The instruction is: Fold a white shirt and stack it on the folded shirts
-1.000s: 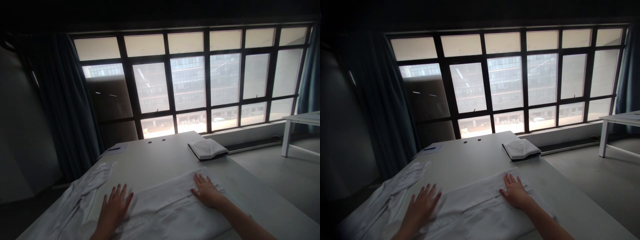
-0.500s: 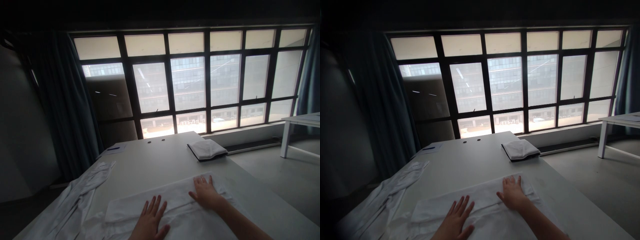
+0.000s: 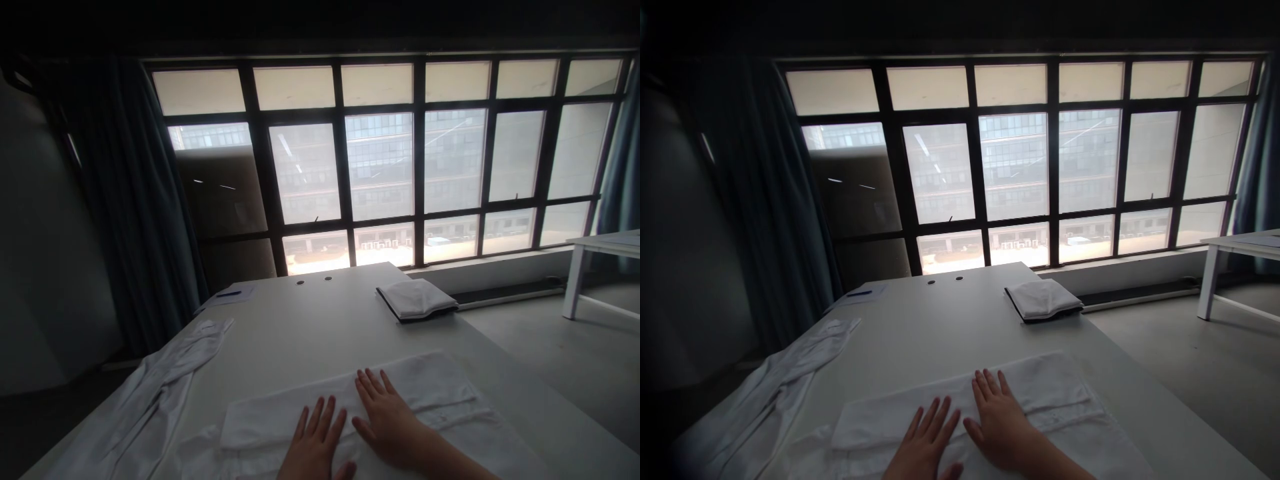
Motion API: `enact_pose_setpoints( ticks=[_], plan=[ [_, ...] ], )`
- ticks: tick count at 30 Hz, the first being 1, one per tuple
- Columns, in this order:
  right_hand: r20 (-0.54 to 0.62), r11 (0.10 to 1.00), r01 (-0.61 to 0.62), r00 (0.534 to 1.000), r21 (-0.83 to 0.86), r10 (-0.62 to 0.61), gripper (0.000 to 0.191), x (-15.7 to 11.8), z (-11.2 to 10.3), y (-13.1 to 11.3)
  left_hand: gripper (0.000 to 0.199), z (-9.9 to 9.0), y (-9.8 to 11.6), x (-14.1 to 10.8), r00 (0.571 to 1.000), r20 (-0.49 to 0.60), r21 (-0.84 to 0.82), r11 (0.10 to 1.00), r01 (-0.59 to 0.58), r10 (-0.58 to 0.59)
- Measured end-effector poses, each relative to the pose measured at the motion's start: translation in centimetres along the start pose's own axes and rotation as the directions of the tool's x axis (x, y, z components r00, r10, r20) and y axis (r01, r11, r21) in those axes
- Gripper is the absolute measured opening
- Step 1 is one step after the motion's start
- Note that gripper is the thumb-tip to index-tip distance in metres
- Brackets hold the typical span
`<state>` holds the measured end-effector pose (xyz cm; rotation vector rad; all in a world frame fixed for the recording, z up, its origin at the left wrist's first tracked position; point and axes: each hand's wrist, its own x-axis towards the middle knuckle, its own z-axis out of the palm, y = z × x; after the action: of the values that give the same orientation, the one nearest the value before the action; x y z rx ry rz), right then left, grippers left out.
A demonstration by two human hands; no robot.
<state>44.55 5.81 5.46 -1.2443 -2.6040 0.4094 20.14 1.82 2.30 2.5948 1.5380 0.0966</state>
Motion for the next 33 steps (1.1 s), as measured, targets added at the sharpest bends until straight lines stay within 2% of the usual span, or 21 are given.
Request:
enact_pose_setpoints(
  ticks=[4, 8, 13, 17, 21, 25, 33],
  plan=[
    [-0.013, 1.0, 0.007, 1.0, 0.004, -0.007, 0.08, 0.1, 0.0, 0.9, 0.076, 0.6, -0.5, 0.1, 1.0, -0.024, 0.005, 1.0, -0.011, 0.011],
    [0.004, 0.999, -0.046, 0.999, -0.008, 0.046, 0.081, 0.3, -0.5, 2.0, 0.077, 0.9, -0.8, 0.1, 0.999, -0.047, 0.015, 1.0, -0.022, 0.022],
    [-0.021, 0.994, -0.104, 0.994, -0.033, 0.103, 0.085, 0.4, -0.9, 2.9, 0.077, 0.5, -0.5, 0.1, 1.0, -0.006, -0.01, 1.0, -0.006, 0.006],
    [0.001, 0.988, -0.15, 0.989, -0.029, 0.15, 0.088, 0.5, -0.6, 3.6, 0.076, 0.2, -0.3, 0.0, 0.999, -0.024, -0.027, 0.999, -0.021, 0.02],
    [-0.03, 0.982, -0.182, 0.983, -0.051, 0.181, 0.09, 0.7, -0.8, 5.1, 0.076, -0.4, -0.2, -0.2, 1.0, -0.008, -0.03, 0.999, -0.01, 0.01],
    [-0.004, 0.97, -0.235, 0.972, -0.067, 0.235, 0.096, 0.9, -1.0, 6.7, 0.075, -1.0, -0.1, -0.3, 1.0, 0.001, -0.022, 1.0, -0.005, 0.005],
    [-0.004, 0.953, -0.289, 0.957, -0.088, 0.289, 0.1, 1.0, -0.8, 8.3, 0.075, -0.8, -0.6, -0.2, 1.0, 0.012, -0.028, 1.0, 0.005, -0.005]
  ],
)
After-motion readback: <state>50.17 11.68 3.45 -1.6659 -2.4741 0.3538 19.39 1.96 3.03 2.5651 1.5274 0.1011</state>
